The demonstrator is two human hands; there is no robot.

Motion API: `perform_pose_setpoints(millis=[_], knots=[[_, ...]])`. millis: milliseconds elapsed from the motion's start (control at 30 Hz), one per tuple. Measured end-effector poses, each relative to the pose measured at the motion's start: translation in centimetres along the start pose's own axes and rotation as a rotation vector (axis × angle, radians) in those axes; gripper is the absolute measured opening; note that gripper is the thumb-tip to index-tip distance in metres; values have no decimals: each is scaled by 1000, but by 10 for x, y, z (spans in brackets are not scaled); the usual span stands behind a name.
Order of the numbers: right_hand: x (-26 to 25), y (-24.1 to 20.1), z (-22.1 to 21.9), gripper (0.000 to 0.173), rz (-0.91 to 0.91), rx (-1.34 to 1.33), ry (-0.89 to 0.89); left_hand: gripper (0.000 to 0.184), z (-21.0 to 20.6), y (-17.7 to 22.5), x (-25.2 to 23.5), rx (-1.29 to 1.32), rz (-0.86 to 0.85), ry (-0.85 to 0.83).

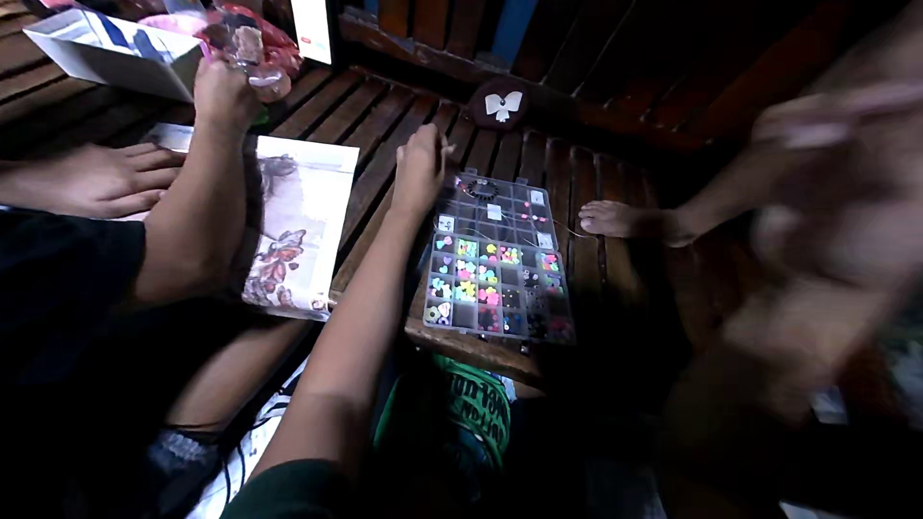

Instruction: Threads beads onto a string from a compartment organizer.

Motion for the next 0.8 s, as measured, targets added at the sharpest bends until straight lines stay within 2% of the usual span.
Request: perform_pose_setpoints(millis=[33,67,133,200,267,367,567,800], knots=[[-11,-16,-44,8,-127,136,-3,30,2,1,0,-1,40,-6],[-15,-16,-76,15,-213,268,-68,33,5,1,0,-8,77,-13],[-6,11,-111,33,-346,478,-310,36,7,2,-1,-19,99,7],[10,38,-126,28,-313,618,-498,39,8,3,-2,-36,92,39],[21,52,-134,18,-293,713,-581,44,9,3,-1,-39,65,84],[25,57,-138,16,-348,745,-581,45,10,4,-2,-10,17,97],[20,54,-144,18,-470,732,-538,27,7,8,0,29,-24,48],[15,53,-146,21,-606,797,-539,27,5,7,0,-40,37,-5]])
Point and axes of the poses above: each hand's wrist, its own x-axis away from the middle knuckle, its own z-axis out of the back of the hand, y = z × x, the point moved 5 cm from there along -x, towards the middle knuckle, and after that the axes turned 5 degrees about x, right-handed, at the moved point
